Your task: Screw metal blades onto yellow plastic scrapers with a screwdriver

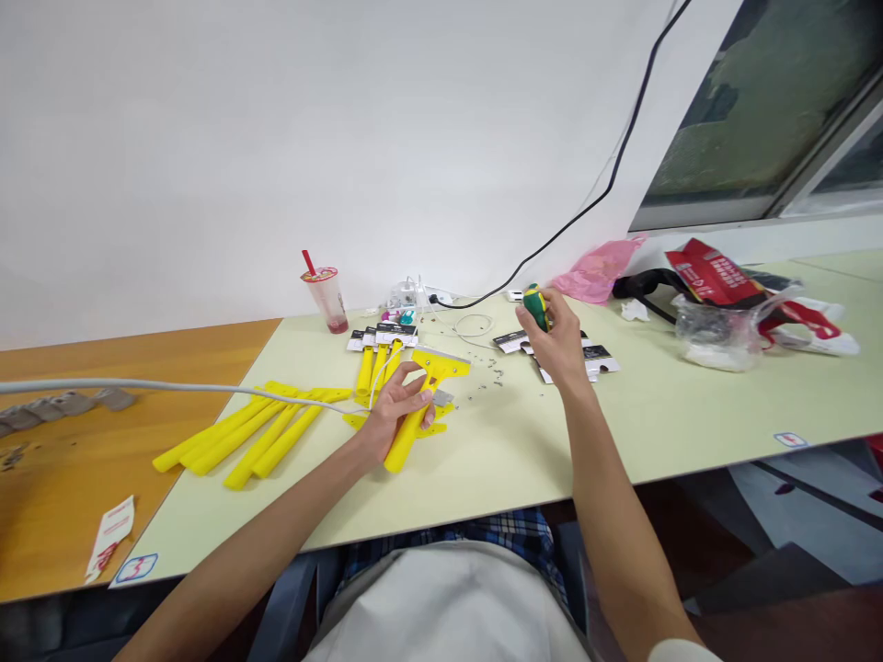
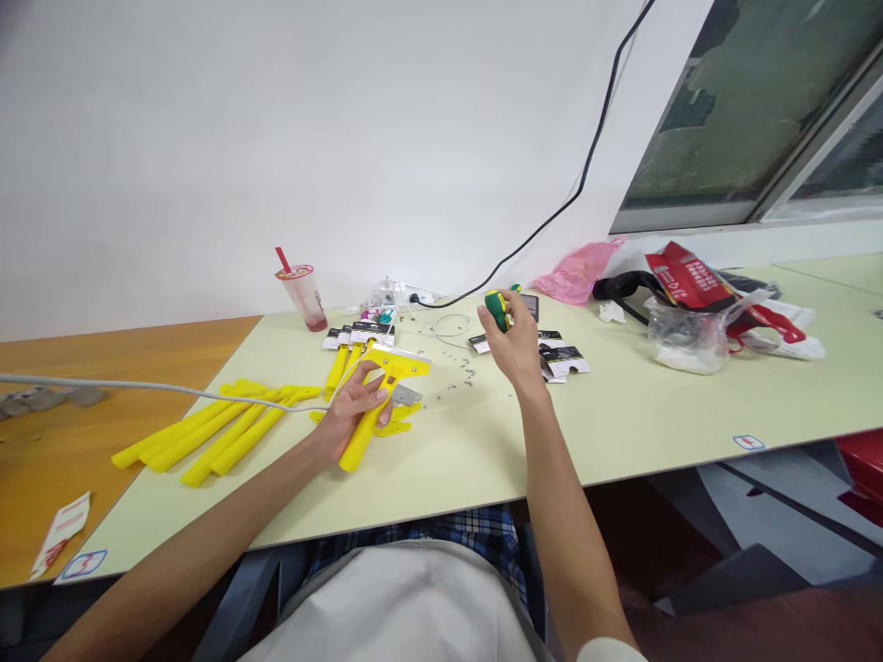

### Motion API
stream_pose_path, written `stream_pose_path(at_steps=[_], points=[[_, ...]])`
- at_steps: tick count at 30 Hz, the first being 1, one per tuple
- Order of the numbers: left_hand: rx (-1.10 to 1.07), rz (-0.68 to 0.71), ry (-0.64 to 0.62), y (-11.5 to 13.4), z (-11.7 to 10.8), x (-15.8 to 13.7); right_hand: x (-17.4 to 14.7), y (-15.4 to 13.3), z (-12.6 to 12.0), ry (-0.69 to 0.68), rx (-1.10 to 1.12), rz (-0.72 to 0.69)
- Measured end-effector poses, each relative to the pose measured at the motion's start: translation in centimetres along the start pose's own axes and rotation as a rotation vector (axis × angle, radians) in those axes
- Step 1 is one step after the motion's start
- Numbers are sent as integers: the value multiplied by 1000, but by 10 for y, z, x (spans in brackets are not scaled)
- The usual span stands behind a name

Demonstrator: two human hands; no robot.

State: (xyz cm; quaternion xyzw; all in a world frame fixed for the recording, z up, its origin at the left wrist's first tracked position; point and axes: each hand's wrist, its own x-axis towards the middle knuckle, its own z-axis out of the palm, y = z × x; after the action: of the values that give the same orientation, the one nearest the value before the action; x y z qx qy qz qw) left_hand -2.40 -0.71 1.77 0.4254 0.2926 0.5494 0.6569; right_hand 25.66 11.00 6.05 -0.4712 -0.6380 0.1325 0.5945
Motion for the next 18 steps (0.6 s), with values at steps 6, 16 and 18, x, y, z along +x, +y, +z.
stream_pose_path(at_steps=[6, 16, 18], points=[[-6, 26, 45, 4, 3, 3, 11, 28, -57, -139, -381, 105], [-14, 33, 65, -2, -4, 6, 19, 78, -90, -349, -696, 255], [-12, 30, 75, -3, -5, 7, 29, 79, -80, -420, -693, 252]])
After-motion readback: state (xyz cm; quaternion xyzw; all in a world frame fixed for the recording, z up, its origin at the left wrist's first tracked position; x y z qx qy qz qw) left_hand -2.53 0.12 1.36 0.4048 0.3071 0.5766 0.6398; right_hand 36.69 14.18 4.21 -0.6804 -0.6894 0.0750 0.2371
